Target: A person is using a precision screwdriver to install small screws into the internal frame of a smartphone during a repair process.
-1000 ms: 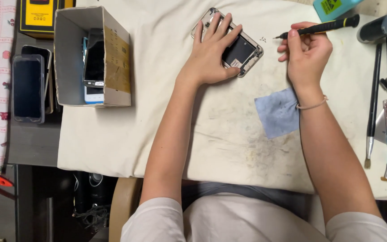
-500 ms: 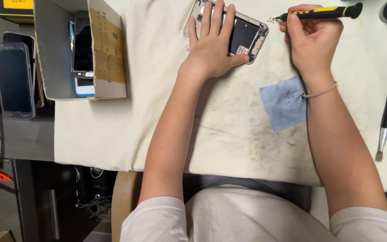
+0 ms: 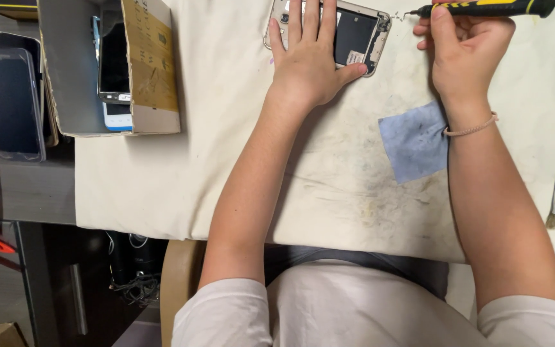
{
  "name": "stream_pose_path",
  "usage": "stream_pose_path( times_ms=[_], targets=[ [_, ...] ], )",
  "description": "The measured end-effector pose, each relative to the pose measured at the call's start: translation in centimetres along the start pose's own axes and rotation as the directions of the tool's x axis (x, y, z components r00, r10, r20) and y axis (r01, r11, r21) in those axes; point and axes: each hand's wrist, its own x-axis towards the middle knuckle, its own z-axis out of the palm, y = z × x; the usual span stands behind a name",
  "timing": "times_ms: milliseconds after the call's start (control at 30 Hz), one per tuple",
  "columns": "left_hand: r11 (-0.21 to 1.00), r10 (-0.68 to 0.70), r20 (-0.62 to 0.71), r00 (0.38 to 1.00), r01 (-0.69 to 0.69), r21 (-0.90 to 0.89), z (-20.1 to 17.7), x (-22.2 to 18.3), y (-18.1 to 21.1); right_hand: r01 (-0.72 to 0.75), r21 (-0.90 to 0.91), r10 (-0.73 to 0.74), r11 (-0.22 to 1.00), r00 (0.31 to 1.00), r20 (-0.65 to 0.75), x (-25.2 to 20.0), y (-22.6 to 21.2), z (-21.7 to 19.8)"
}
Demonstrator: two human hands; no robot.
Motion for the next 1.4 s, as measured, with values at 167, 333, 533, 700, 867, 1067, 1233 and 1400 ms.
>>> stream_pose_path(
  times_ms=[167, 333, 533, 700, 867, 1067, 1233, 1400],
  targets=[
    [0.99, -0.093, -0.178, 0.98, 0.11, 0.091, 0.7, 0.0, 0.1, 0.09, 0.04, -0.092, 0.995, 0.995, 0.047, -1.1, -1.6, 0.8],
    [0.974, -0.078, -0.469, 0.88, 0.168, 0.154, 2.2, 0.5, -0.1, 0.089, 0.093, -0.096, 0.992, 0.992, 0.079, -1.9, -3.2, 2.1],
    [0.989, -0.107, -0.328, 0.939, 0.133, 0.057, 2.1, 0.8, -0.2, 0.062, 0.129, -0.079, 0.99, 0.989, 0.129, -1.7, -2.4, 2.8],
    [0.99, -0.09, -0.433, 0.897, 0.127, 0.059, 2.9, 1.0, -0.3, -0.011, 0.118, -0.003, 0.993, 0.992, 0.124, -1.4, -1.3, 2.7],
    [0.989, -0.098, -0.39, 0.916, 0.134, 0.066, 2.6, 0.9, -0.2, -0.037, 0.081, 0.027, 0.996, 0.993, 0.118, -1.5, -0.8, 2.5],
    [0.989, -0.086, -0.403, 0.911, 0.129, 0.08, 2.9, 1.0, -0.3, -0.052, 0.061, 0.046, 0.997, 0.994, 0.102, -1.4, -0.3, 2.4],
    [0.991, -0.083, -0.396, 0.914, 0.119, 0.067, 2.9, 1.1, -0.4, -0.029, 0.058, 0.023, 0.998, 0.994, 0.105, -1.5, 0.4, 2.2],
    [0.989, -0.085, -0.398, 0.913, 0.125, 0.077, 2.9, 1.2, -0.4, -0.005, 0.053, -0.001, 0.999, 0.994, 0.112, -1.5, 0.6, 2.0]
  ],
)
